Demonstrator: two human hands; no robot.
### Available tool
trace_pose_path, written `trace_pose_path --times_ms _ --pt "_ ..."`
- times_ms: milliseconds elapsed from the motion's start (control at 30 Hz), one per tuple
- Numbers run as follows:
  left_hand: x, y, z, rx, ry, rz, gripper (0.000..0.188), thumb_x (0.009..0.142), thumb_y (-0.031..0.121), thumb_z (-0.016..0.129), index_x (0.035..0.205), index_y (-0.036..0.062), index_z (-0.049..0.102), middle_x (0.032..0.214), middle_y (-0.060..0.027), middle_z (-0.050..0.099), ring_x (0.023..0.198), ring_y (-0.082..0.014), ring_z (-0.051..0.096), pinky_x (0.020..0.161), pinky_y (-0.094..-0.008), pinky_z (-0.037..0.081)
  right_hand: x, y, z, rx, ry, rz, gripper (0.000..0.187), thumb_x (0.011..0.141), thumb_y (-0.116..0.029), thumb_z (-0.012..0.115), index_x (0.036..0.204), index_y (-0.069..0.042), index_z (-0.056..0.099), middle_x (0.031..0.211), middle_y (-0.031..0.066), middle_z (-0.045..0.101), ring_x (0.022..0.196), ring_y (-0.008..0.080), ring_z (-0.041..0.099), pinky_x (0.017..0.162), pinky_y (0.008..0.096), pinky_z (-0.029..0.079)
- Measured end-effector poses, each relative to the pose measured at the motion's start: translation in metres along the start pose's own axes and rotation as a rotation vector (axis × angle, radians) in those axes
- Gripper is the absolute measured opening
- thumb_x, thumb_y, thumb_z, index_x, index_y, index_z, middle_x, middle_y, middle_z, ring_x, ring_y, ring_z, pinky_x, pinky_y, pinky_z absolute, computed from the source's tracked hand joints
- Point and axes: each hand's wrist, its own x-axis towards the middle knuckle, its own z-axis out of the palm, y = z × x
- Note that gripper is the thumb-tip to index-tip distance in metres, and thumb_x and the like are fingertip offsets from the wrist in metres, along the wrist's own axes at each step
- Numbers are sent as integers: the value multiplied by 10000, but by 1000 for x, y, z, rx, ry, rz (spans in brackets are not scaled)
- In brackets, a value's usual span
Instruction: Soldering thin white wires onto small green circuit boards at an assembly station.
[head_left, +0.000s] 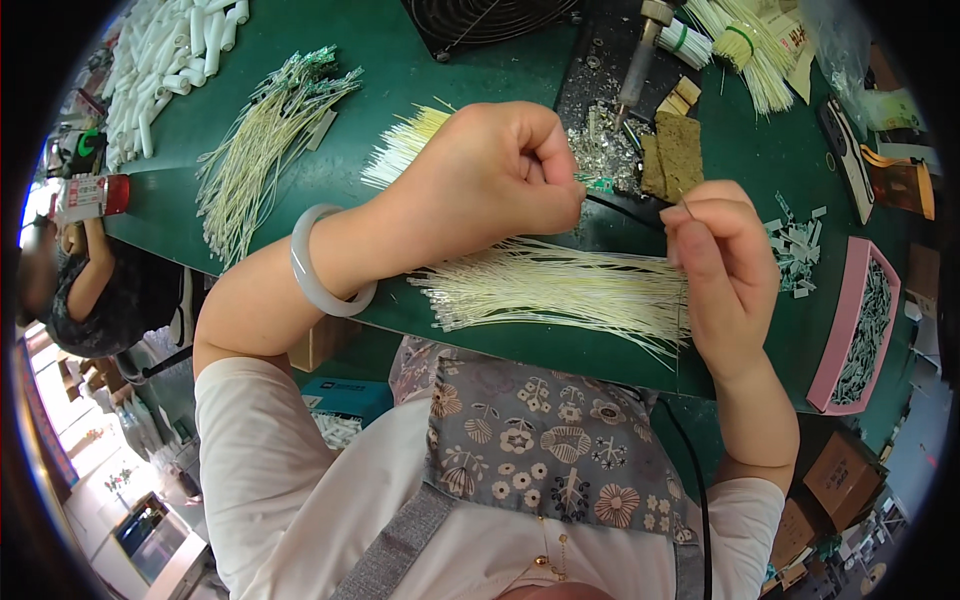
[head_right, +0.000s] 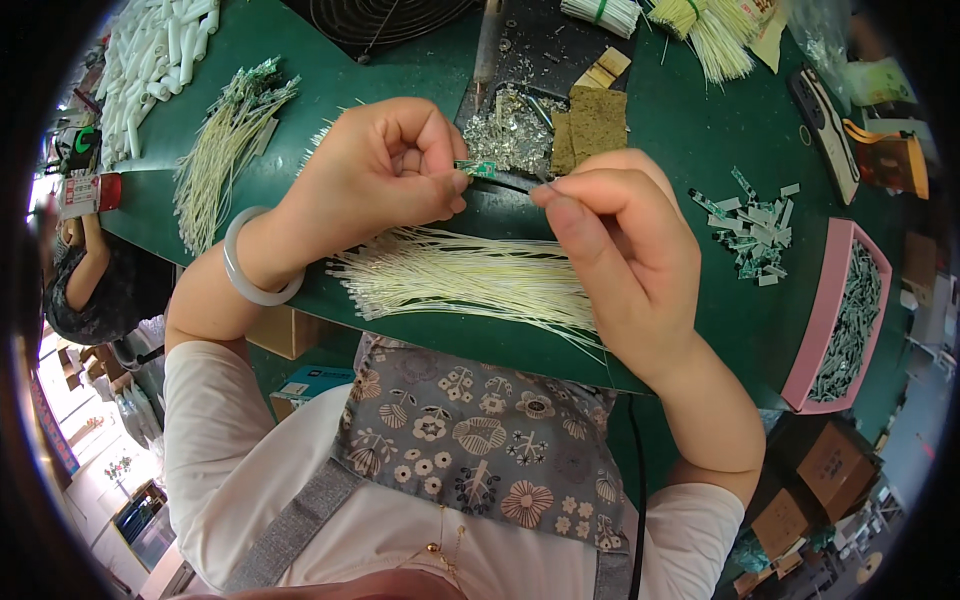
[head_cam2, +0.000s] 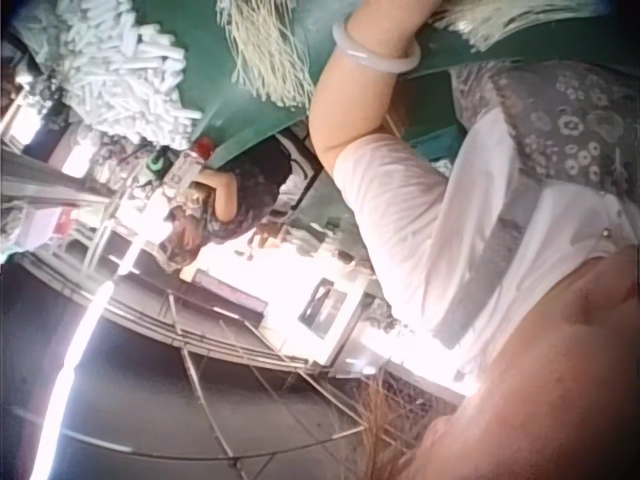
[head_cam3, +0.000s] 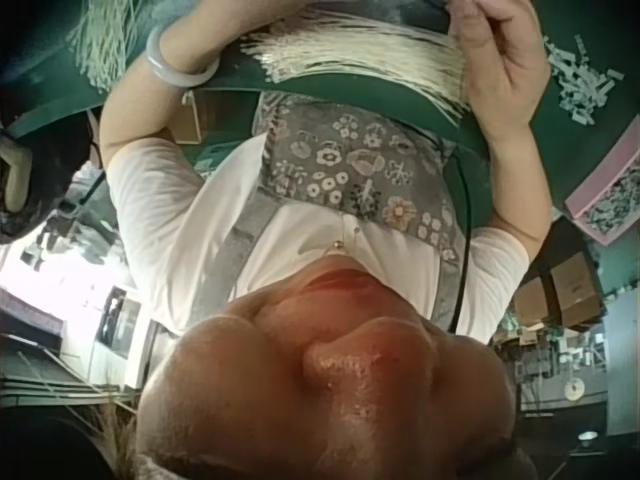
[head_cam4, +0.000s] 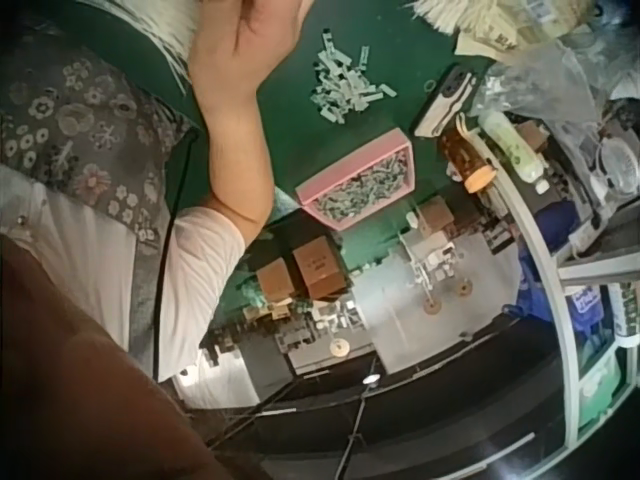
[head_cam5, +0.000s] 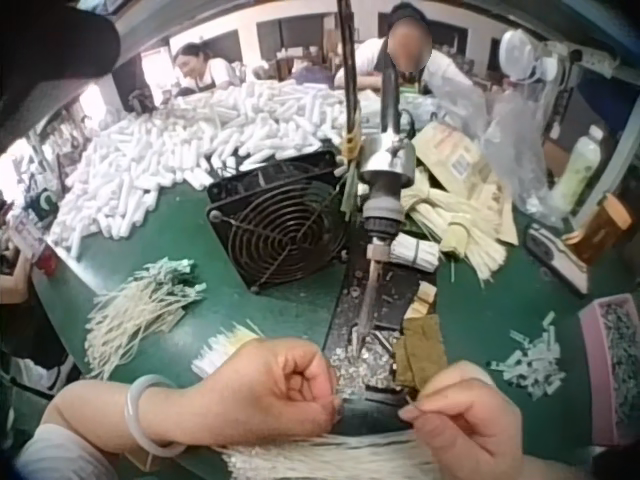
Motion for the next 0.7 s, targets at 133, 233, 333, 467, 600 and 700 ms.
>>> trace_pose_path --times_ms 133,233,333,467,600,700 --pt "3 -2 0 33 17 30 136 765 -46 619 726 0 497 825 -54 556 693 -67 597 609 -171 480 -3 -13 6 -23 110 142 89 898 -66 529 957 0 535 867 45 523 748 61 461 670 192 381" --pt "6 3 0 46 19 8 135 756 -49 616 719 -1 496 832 -59 551 700 -82 602 628 -181 489 -4 -11 4 -65 95 117 78 891 -57 537 945 -8 510 826 44 528 715 55 463 619 194 387" --pt "8 2 1 44 24 10 137 744 -53 617 711 -1 495 818 -55 551 700 -86 602 625 -185 488 6 -22 2 -222 15 140 73 874 -55 561 895 -17 502 782 48 520 653 72 471 552 207 392" --pt "10 2 1 50 35 31 134 725 -53 620 702 -1 498 777 -45 557 685 -79 592 610 -192 483 23 -33 2 -409 -86 61 91 808 -13 608 851 -20 528 737 58 518 612 113 497 526 224 408" --pt "13 5 1 39 46 24 128 713 -48 618 703 -1 499 758 -39 556 664 -61 566 586 -186 466 26 -30 11 -585 49 -170 125 702 32 651 773 -22 563 793 92 589 636 183 565 553 245 456" --pt "13 7 1 78 50 53 123 698 -45 614 690 0 500 741 -30 553 651 -46 540 568 -178 447 27 -27 14 -592 90 -200 135 675 43 660 757 -20 572 842 113 624 673 199 597 561 253 474"
